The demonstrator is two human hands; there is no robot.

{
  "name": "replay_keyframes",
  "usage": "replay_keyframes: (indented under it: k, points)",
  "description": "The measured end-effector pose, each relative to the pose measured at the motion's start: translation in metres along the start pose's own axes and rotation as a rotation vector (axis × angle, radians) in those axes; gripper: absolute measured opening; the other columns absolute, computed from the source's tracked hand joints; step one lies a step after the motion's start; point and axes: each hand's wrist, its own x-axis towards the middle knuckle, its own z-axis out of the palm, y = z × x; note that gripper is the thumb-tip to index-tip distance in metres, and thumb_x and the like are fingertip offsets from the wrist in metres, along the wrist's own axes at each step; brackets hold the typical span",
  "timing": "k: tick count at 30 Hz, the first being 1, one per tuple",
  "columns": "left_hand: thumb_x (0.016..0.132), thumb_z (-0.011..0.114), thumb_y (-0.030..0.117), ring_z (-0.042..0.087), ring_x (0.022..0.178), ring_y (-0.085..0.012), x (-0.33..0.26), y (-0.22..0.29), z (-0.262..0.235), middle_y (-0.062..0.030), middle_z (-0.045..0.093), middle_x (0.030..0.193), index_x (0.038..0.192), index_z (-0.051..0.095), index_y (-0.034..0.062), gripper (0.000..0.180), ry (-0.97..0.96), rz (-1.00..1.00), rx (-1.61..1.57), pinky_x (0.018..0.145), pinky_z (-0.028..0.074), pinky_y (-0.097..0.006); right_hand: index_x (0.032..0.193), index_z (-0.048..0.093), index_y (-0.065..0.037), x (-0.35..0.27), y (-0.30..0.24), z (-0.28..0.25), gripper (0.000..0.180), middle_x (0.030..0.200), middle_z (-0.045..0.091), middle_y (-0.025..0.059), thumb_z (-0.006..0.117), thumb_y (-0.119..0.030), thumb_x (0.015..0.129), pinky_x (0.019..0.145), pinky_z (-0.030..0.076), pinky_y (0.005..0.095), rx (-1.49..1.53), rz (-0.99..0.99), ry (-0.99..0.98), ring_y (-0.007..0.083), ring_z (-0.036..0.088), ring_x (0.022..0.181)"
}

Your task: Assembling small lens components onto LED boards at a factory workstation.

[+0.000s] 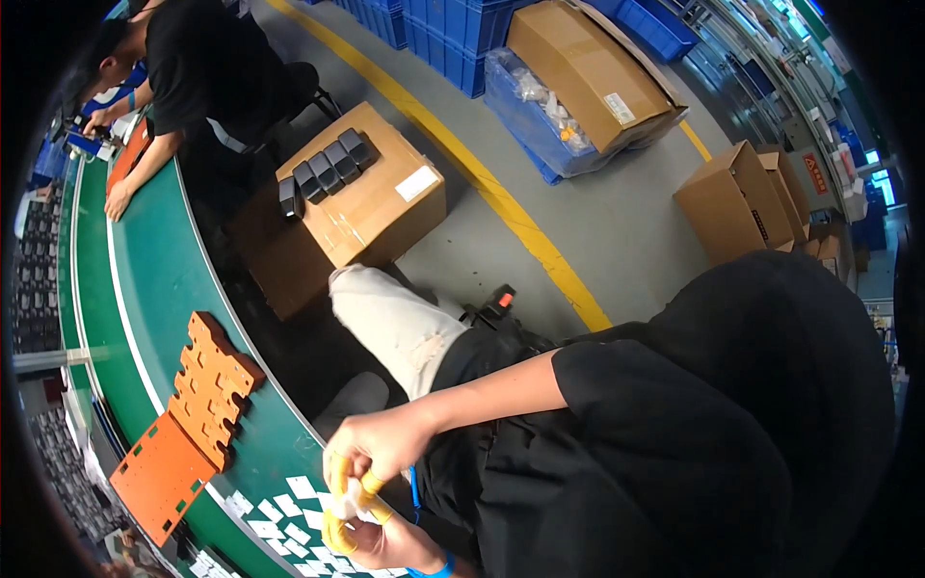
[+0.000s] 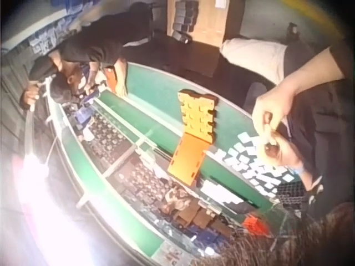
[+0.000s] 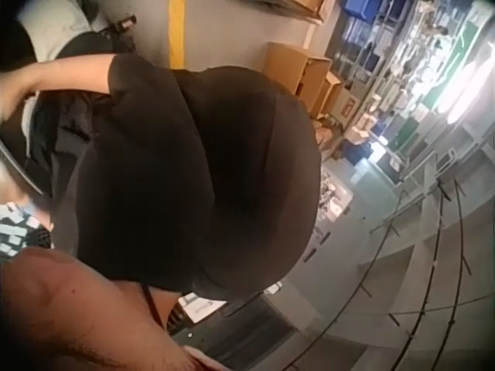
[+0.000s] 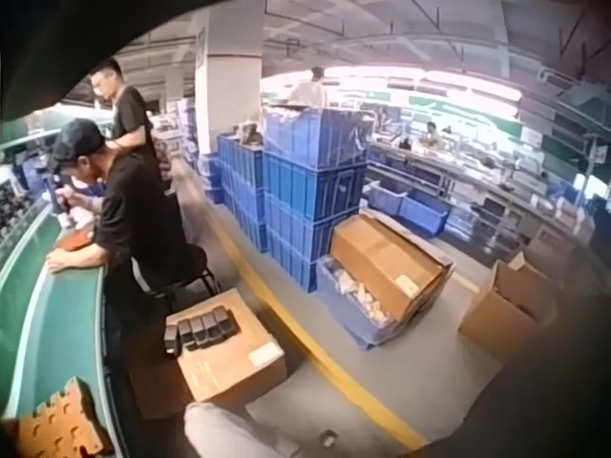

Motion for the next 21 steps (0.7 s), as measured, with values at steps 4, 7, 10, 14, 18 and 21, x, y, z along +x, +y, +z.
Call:
replay_keyframes:
  k: [4,7,10,14,18,21]
  points:
    - [0.088,0.055,-0.013,0.055,0.120,-0.0254,0.023,0.004,0.019,-0.0154,0.048,0.137,0.134,0.044,-0.0019,0.049,-0.194,0.209,0.107,0.100,0.049,-0.038,0.097,0.068,0.003,-0.004,-0.010,-0.071,0.019,0.107,0.061,0.0092,0.075,0.003,0.079,0.086,0.053,0.0281,-0.187,-0.288,0.333,0.0169,0.064,0.099]
    - [0.091,0.054,-0.006,0.054,0.120,-0.0309,0.025,0.009,0.041,-0.0195,0.043,0.136,0.132,0.044,-0.0038,0.043,-0.272,0.173,0.075,0.097,0.050,-0.043,0.099,0.068,-0.002,-0.040,-0.041,-0.157,0.020,0.098,0.068,0.0050,0.077,-0.003,0.081,0.082,0.053,0.0286,-0.426,-0.280,0.683,0.0131,0.065,0.087]
    - [0.092,0.054,-0.006,0.057,0.118,-0.0262,0.015,0.012,0.072,-0.0159,0.054,0.129,0.133,0.049,-0.0028,0.042,-0.470,0.085,0.056,0.100,0.048,-0.036,0.101,0.069,-0.001,-0.118,-0.044,-0.263,0.024,0.094,0.072,0.0086,0.076,-0.007,0.079,0.078,0.054,0.0289,-0.505,-0.206,1.140,0.0137,0.068,0.087]
    - [0.087,0.066,0.004,0.053,0.118,-0.0429,0.010,0.019,0.123,-0.0252,0.055,0.126,0.127,0.053,-0.0060,0.043,-0.921,0.108,0.270,0.105,0.039,-0.044,0.105,0.068,0.000,-0.293,-0.036,-0.391,0.021,0.097,0.072,0.0103,0.070,-0.001,0.084,0.076,0.053,0.0284,-0.751,-0.006,1.637,0.0145,0.067,0.085]
    - [0.085,0.068,0.010,0.032,0.135,-0.0487,0.017,0.006,0.175,-0.0307,0.031,0.146,0.139,0.038,-0.0038,0.063,-1.207,0.076,0.445,0.112,0.029,-0.050,0.095,0.072,0.002,-0.404,-0.031,-0.433,0.018,0.091,0.073,0.0157,0.064,-0.002,0.079,0.076,0.053,0.0348,-0.973,0.260,2.140,0.0236,0.071,0.085]
    - [0.086,0.068,0.013,0.023,0.139,-0.0518,0.018,-0.010,0.222,-0.0350,0.021,0.150,0.142,0.029,-0.0077,0.072,-1.178,0.043,0.421,0.115,0.022,-0.052,0.094,0.071,0.002,-0.484,-0.011,-0.452,0.021,0.089,0.071,0.0189,0.069,-0.006,0.075,0.078,0.053,0.0381,-0.905,0.389,2.423,0.0284,0.070,0.085]
